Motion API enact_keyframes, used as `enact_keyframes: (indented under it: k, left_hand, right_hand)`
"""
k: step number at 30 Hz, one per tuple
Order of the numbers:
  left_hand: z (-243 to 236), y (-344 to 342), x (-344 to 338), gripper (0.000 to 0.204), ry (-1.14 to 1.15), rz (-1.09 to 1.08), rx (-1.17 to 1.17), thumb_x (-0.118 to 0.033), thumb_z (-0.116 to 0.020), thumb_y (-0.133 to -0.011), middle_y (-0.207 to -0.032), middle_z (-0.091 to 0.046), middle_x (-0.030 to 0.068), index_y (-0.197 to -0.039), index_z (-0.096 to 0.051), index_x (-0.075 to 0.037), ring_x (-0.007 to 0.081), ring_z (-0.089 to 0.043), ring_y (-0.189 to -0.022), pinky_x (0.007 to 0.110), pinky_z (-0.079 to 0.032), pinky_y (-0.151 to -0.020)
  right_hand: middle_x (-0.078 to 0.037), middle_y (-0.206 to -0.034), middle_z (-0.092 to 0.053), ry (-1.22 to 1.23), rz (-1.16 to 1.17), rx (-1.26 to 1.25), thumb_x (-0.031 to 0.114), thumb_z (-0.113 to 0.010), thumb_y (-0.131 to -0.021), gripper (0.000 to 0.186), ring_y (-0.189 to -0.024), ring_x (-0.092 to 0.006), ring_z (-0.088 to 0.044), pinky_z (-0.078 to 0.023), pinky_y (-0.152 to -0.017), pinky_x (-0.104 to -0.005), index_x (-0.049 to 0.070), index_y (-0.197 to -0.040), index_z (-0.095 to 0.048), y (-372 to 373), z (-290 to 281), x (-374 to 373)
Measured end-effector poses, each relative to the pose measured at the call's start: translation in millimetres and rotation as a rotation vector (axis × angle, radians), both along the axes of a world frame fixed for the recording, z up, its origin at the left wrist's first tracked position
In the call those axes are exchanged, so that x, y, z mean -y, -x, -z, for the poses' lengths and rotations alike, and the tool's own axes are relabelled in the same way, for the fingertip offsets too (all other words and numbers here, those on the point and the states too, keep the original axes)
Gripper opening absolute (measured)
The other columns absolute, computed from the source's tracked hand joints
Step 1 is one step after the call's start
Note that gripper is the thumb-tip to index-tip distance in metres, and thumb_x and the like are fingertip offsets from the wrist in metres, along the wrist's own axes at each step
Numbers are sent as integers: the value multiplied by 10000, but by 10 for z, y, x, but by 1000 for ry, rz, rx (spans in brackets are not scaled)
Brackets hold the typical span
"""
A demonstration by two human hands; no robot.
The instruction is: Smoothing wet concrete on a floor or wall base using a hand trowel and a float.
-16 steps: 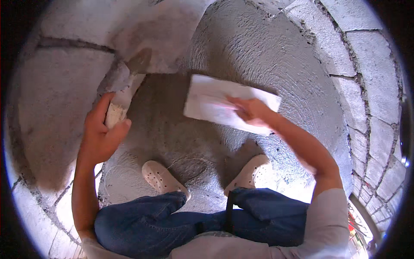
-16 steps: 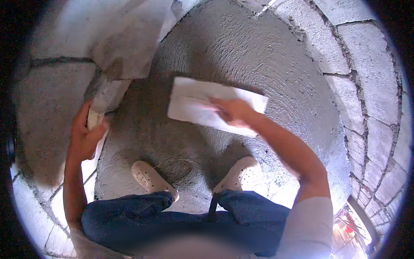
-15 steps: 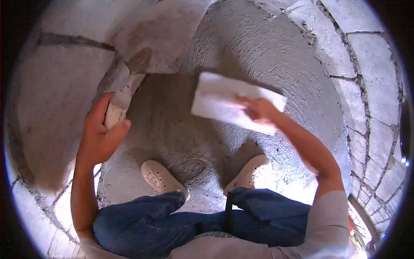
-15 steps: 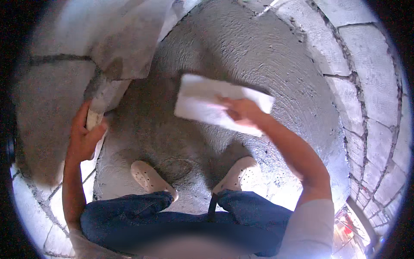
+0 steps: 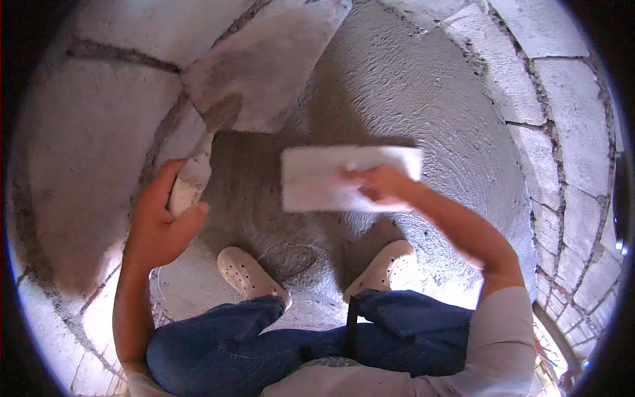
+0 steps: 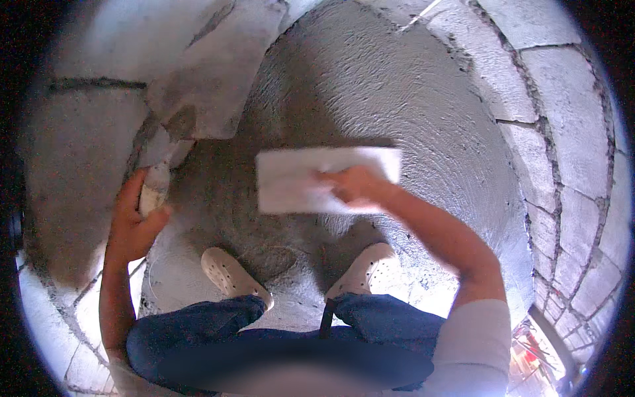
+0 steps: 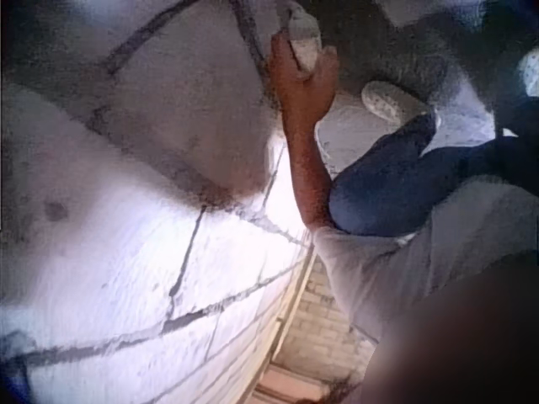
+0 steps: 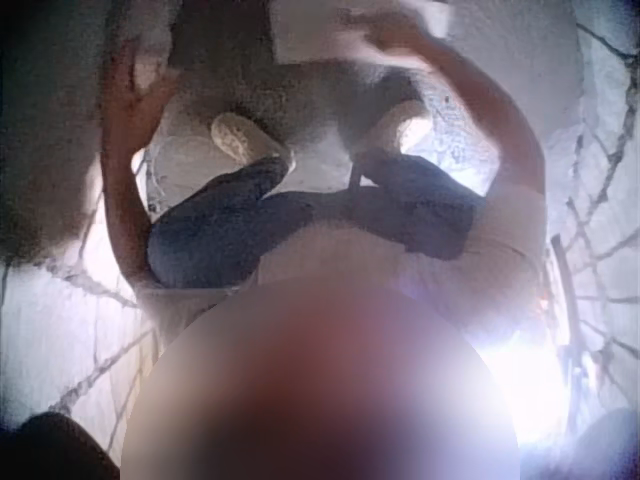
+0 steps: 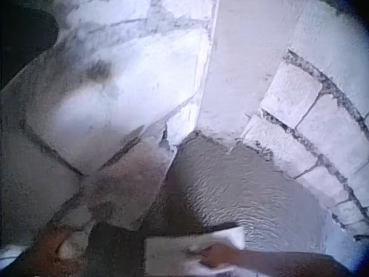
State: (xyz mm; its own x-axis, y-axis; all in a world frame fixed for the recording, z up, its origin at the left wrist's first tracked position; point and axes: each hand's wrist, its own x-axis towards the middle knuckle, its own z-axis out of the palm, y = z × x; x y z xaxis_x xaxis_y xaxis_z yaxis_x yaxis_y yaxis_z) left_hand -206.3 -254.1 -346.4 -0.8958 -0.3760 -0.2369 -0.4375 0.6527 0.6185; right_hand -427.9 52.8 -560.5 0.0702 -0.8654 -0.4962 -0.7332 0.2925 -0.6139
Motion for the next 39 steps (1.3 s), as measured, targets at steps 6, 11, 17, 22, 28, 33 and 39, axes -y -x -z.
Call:
enact_keyframes:
  k: [6, 11, 17, 22, 28, 33, 39]
  left_hand:
    - [-17, -21, 30, 459, -218, -103, 89, -111, -637, -740, -951, -595, 104, -1166, -505, -1, 146, -547, -855, 298, -446, -773]
    - [-5, 169, 6, 452, -284, -89, 145, -107, -633, -740, -957, -599, 102, -1162, -509, -2, 149, -546, -865, 306, -444, -784]
    - [-43, 43, 44, 448, -179, -60, -1, -108, -636, -740, -943, -600, 89, -1158, -511, -5, 149, -547, -847, 299, -445, -776]
    - [-6, 66, 19, 441, -242, -97, 31, -106, -633, -741, -927, -592, 78, -1153, -513, -7, 147, -540, -829, 297, -446, -767]
    - [53, 247, -60, 443, -208, -27, 9, -101, -633, -735, -944, -588, 85, -1151, -513, -3, 163, -543, -854, 317, -444, -787]
    - [29, 125, -44, 458, -154, -95, 35, -109, -632, -727, -971, -580, 104, -1156, -511, -4, 185, -535, -883, 327, -434, -814]
    - [96, 132, -23, 517, -263, -243, 179, -143, -618, -737, -1028, -568, 100, -1216, -484, -3, 190, -527, -930, 325, -423, -839]
  right_hand:
    - [-216, -1031, -631, 294, 815, 22, 241, -473, -920, 313, -917, -333, -625, -491, -762, -423, 47, -1147, -566, 1006, -159, 484]
    - [-202, -972, -648, 295, 207, 59, 268, -480, -906, 397, -846, -343, -638, -486, -777, -479, 142, -1282, -510, -213, 235, 865]
    - [-156, -1034, -645, 309, 117, -94, 221, -523, -886, 451, -897, -266, -637, -498, -746, -373, 243, -1335, -487, 595, 252, -368]
    - [-173, -1081, -629, 232, 803, 3, 213, -495, -916, 309, -929, -299, -620, -492, -796, -391, 55, -1173, -561, 1145, -100, 415]
    - [-213, -972, -631, -26, 37, -18, 376, -405, -956, 386, -835, -352, -631, -487, -767, -456, 298, -1329, -460, -395, 107, 689]
    - [-117, -884, -654, -66, -92, 15, 187, -472, -894, 534, -759, -317, -649, -500, -658, -466, 321, -1397, -355, -321, -364, 164]
    - [-178, -911, -635, -64, 265, -210, 292, -515, -891, 624, -694, -342, -607, -496, -644, -458, 281, -1453, -242, 959, -918, -1094]
